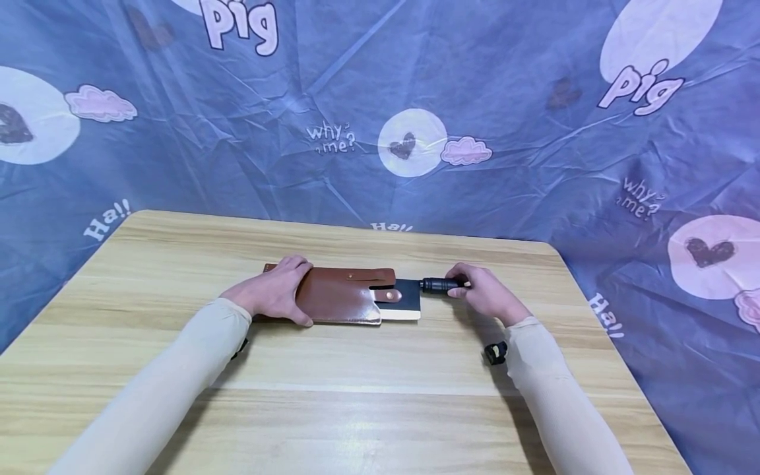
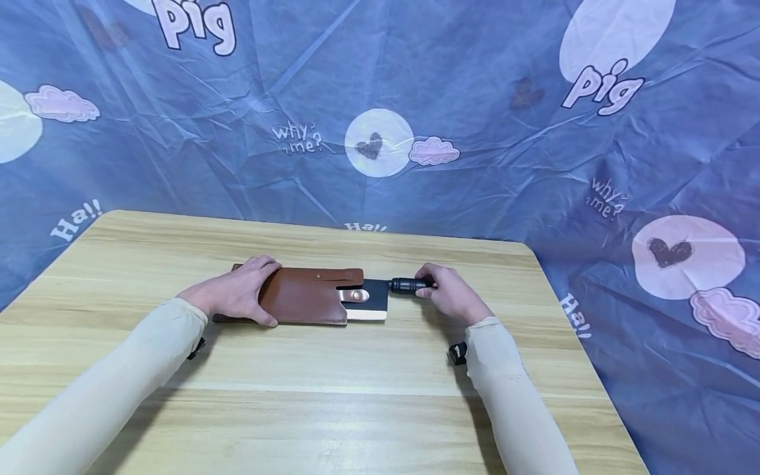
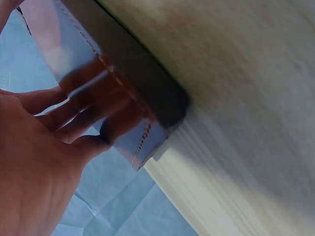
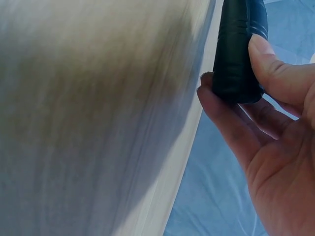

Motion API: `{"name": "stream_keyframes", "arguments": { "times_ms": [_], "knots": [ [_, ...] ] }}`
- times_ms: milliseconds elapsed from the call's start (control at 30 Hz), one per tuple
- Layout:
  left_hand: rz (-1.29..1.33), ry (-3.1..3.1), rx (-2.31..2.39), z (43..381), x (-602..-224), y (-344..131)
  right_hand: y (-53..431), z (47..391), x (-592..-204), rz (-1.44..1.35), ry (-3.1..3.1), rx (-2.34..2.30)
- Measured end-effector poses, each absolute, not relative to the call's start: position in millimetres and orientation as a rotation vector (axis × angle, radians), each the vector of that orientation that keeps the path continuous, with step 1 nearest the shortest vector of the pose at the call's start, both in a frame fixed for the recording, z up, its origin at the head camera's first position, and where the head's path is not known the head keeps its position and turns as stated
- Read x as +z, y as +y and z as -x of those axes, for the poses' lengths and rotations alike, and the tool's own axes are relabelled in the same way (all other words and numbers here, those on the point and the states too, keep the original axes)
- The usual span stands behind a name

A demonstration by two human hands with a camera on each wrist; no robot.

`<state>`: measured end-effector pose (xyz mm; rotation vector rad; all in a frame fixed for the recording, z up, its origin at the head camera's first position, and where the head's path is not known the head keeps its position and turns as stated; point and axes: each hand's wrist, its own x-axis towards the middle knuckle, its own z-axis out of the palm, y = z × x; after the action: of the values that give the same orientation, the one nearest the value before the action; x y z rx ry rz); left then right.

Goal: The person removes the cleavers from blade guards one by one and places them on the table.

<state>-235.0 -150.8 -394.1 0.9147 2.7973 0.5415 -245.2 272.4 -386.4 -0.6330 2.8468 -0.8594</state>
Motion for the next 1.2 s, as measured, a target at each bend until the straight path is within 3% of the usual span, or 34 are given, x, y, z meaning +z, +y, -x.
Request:
{"name": "stream_keyframes", "arguments": {
  "times_ms": [1200],
  "knots": [
    [-0.871,2.792,0.492,240,-390,-149,283,246,-381,0.612,2.867,-0.826]
  ]
}}
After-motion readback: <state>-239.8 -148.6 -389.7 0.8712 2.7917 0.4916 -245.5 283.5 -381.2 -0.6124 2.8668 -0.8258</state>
